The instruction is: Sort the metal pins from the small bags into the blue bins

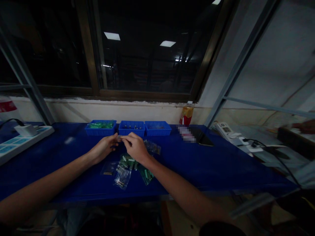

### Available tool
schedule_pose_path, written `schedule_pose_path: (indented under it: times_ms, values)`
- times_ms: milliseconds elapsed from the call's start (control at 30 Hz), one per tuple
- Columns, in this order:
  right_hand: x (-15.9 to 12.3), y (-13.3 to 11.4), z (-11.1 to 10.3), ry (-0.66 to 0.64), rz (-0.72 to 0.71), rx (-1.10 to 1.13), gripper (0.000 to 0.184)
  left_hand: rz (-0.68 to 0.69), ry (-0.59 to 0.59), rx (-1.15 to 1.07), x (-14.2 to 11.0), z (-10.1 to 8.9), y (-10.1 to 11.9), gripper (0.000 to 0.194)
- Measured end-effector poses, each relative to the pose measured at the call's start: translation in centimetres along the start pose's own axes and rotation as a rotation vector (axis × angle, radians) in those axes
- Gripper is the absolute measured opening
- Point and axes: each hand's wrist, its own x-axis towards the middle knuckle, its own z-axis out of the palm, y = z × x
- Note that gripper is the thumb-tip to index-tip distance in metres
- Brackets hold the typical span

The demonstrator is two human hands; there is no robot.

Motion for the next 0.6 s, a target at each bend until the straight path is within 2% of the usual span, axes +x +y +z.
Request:
schedule_pose_path:
  times_ms: [67, 133, 200, 267, 333, 467, 533, 600]
  values:
    - [0.1, -0.1, 0.0, -0.013, 0.004, 0.029, 0.024, 0.088, 0.022, 0.046, 0.0, -0.1, -0.1, 0.028]
    - [0.3, 0.1, 0.1, -0.019, 0.071, 0.076, 0.020, 0.225, 0.054, 0.171, 0.1, -0.2, -0.2, 0.022]
    - [0.5, 0.5, 0.2, -0.015, 0.203, 0.167, 0.021, 0.412, 0.091, 0.367, 0.0, -0.2, -0.3, 0.016]
    - [0.6, 1.0, 0.3, -0.026, 0.364, 0.298, 0.032, 0.597, 0.101, 0.600, -0.3, -0.1, -0.2, 0.012]
    - [0.7, 1.4, 0.5, -0.064, 0.472, 0.404, 0.037, 0.716, 0.086, 0.793, -0.6, 0.1, -0.2, 0.012]
    - [0.6, 1.8, 0.7, -0.054, 0.446, 0.389, 0.022, 0.770, 0.015, 0.938, -0.9, 0.3, -0.4, 0.025]
    - [0.6, 1.8, 0.5, 0.025, 0.395, 0.303, 0.016, 0.728, -0.020, 0.923, -0.7, 0.3, -0.6, 0.032]
    - [0.5, 1.5, 0.2, 0.121, 0.296, 0.143, 0.015, 0.617, -0.052, 0.815, -0.4, 0.2, -0.7, 0.029]
